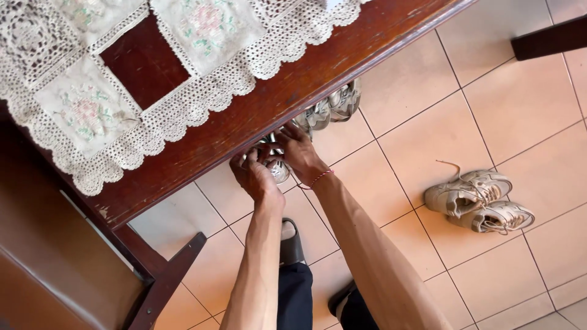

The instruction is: Arranging furniture and organizing items such as a table cloth, towel, and shoes on a balcony.

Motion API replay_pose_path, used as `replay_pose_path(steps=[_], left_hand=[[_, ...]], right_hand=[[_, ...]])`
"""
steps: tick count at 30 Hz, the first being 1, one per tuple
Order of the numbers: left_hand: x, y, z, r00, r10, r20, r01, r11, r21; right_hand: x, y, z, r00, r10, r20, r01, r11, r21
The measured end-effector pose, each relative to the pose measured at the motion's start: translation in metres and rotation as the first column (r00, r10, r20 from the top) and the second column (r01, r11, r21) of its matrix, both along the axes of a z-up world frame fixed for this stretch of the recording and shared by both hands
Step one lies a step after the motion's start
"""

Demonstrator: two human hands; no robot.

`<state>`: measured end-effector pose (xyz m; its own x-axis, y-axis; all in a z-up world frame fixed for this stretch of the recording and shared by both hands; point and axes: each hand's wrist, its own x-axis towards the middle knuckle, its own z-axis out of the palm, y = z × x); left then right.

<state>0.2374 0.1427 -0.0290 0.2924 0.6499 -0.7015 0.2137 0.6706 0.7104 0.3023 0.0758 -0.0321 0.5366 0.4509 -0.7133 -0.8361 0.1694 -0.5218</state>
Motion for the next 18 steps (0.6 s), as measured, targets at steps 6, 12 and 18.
replay_pose_path(steps=[6, 12, 18], left_hand=[[-0.007, 0.042, -0.051, 0.998, -0.036, 0.058, 0.05, 0.961, -0.272], [-0.029, 0.044, -0.075, 0.928, 0.215, 0.303, -0.106, 0.935, -0.338], [-0.009, 0.045, -0.019, 0.859, 0.301, 0.414, -0.163, 0.928, -0.336]], right_hand=[[-0.017, 0.01, -0.073, 0.993, -0.085, 0.082, 0.09, 0.994, -0.06], [-0.025, 0.029, -0.033, 0.984, -0.163, 0.074, 0.169, 0.982, -0.086], [-0.014, 0.039, -0.019, 0.983, -0.129, 0.134, 0.161, 0.95, -0.268]])
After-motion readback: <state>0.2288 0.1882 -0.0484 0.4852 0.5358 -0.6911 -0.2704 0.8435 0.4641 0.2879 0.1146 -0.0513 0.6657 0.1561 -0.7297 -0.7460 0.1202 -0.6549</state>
